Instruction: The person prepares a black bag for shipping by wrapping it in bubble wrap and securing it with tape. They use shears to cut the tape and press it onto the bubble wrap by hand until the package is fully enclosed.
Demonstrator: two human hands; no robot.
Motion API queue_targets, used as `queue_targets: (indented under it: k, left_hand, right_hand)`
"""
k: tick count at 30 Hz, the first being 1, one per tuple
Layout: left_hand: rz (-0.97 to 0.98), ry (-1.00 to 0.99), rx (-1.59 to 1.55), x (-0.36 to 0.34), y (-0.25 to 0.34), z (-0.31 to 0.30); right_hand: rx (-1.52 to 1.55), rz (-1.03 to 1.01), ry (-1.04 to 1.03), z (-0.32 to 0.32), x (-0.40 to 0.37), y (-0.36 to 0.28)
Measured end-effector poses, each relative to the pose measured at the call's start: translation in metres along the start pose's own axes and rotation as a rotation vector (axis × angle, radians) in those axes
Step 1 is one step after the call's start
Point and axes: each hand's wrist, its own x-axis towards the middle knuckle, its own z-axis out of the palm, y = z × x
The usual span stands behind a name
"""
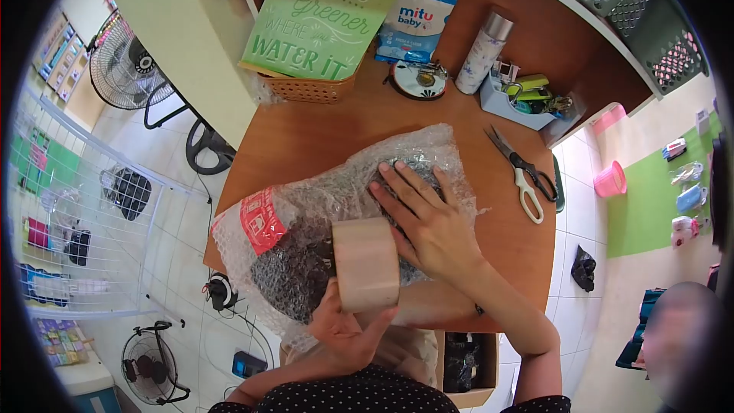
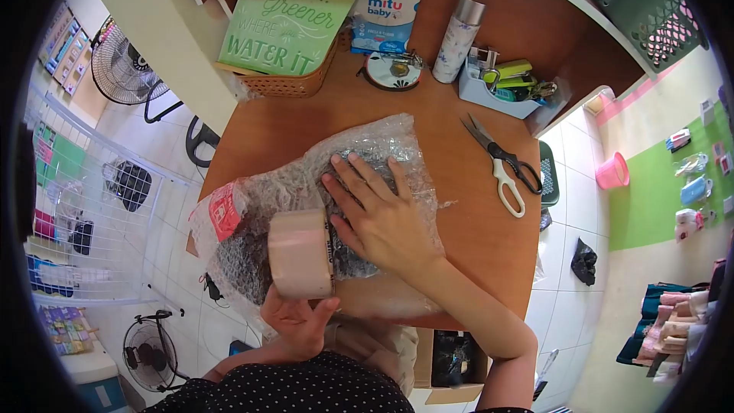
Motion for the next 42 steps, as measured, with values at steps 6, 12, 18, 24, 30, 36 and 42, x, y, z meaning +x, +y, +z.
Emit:
queue_targets:
  k: [6, 12, 18, 24, 30, 36, 42]
  left_hand:
    - [0.032, 0.004, -0.232, 0.048, -0.022, -0.017]
    - [-0.009, -0.032, -0.427, 0.091, -0.002, -0.025]
    - [-0.034, 0.039, -0.27, 0.074, -0.002, -0.017]
    - [-0.076, 0.191, -0.092, 0.039, 0.006, 0.004]
    - [-0.131, 0.07, 0.196, 0.021, 0.024, -0.013]
    - [-0.128, 0.052, 0.36, 0.021, 0.019, -0.029]
    - [-0.259, -0.046, -0.036, 0.067, 0.049, -0.036]
  right_hand:
    - [-0.09, 0.112, 0.065, -0.001, -0.002, -0.006]
    - [-0.05, 0.128, -0.05, -0.043, 0.024, -0.006]
    - [0.162, -0.157, -0.148, -0.019, 0.05, 0.022]
    - [0.145, -0.084, -0.15, 0.002, 0.039, 0.027]
    - [0.154, -0.1, -0.175, 0.001, 0.037, 0.027]
    - [0.256, -0.097, -0.166, -0.008, 0.036, 0.032]
    - [0.422, 0.527, 0.259, -0.05, -0.03, 0.106]
